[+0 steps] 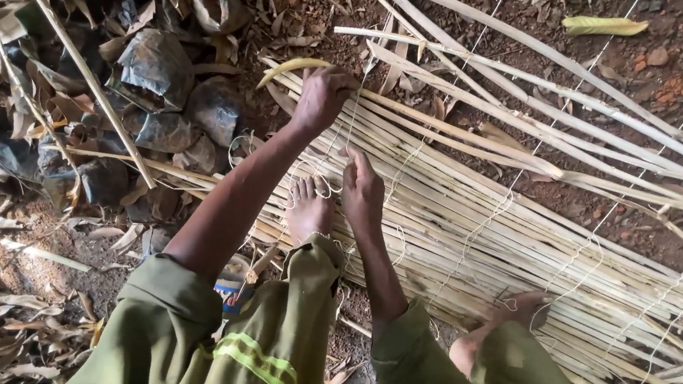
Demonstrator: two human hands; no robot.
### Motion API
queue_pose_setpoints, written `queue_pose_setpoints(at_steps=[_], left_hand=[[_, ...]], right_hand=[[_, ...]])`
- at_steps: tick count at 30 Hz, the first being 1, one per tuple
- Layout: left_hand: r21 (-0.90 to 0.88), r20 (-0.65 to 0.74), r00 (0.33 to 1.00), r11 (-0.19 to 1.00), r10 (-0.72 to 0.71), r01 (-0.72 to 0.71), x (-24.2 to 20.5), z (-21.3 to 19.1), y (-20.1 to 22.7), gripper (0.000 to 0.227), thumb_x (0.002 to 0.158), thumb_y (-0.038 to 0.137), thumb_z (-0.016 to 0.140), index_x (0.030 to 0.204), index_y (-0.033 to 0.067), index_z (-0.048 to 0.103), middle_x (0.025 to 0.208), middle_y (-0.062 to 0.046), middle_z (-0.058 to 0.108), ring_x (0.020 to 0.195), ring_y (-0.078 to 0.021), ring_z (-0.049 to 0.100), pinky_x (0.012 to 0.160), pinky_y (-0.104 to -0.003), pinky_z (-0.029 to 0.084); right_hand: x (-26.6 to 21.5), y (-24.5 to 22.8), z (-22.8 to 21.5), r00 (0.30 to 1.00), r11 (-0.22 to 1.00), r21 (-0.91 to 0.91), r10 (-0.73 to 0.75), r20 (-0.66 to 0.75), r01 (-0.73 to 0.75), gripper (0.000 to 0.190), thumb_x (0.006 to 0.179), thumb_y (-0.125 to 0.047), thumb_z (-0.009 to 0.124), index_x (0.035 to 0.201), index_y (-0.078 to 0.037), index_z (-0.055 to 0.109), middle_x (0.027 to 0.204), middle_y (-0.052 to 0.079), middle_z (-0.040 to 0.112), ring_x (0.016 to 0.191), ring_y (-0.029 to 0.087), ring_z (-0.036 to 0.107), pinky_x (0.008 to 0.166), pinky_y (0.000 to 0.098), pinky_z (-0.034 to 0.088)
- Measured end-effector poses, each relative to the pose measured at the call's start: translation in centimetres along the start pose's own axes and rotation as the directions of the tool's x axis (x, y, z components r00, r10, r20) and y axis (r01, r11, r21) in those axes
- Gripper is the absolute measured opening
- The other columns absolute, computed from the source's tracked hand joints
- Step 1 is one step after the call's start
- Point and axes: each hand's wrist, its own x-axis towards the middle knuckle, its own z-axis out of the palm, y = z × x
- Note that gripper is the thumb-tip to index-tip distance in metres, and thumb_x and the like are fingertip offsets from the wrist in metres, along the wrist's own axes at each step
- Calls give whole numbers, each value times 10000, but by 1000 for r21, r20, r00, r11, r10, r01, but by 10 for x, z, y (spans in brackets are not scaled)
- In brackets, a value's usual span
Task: Weaving thin wooden strips together with string to create a large mat on a dirt floor.
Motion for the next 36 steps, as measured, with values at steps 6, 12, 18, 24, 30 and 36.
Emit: queue_pose_setpoints(at_steps=[6,12,18,24,30,36], left_hand=[[4,35,992,993,121,-122,5,-12,5,88,905,203,806,988,205,835,1028,-37,747,996,-289,708,976,-399,389],[194,105,933,913,343,-358,16,-6,-15,111,973,279,745,895,228,804,896,-18,708,854,-251,686,862,-398,417],[252,132,908,873,397,-418,12,-9,-13,161,999,281,705,879,195,770,880,-38,700,841,-257,662,837,-400,417],[235,121,910,879,398,-415,19,-6,-6,222,1022,239,696,836,168,794,811,-61,690,795,-264,669,855,-417,449],[314,161,917,862,365,-398,17,-20,18,198,1014,244,701,840,219,792,791,-1,663,787,-202,657,827,-374,442],[458,192,891,765,412,-453,16,-28,43,125,976,170,705,876,177,780,799,-14,641,767,-197,631,789,-377,447]], right_hand=[[-7,-4,-11,1000,999,-52,-6,-18,6,313,1008,22,544,1276,-84,667,1014,123,797,833,399,745,767,515,581],[-10,12,8,996,931,-363,8,93,26,271,1015,-133,553,1249,-214,665,1010,32,815,890,304,790,793,473,615],[-14,18,8,992,905,-424,16,121,38,222,1029,-144,569,1213,-227,663,967,22,809,907,260,796,792,428,625],[-22,46,12,990,846,-514,-118,78,141,194,1015,-145,596,1190,-214,645,901,22,784,880,239,795,768,405,629],[-23,68,8,979,828,-524,-146,140,199,178,1058,-245,579,1211,-199,657,908,25,743,867,251,774,732,430,624],[-14,-21,-105,974,939,-275,225,31,-208,221,1049,-312,637,1219,-212,736,1101,94,771,1020,369,756,891,515,603]])
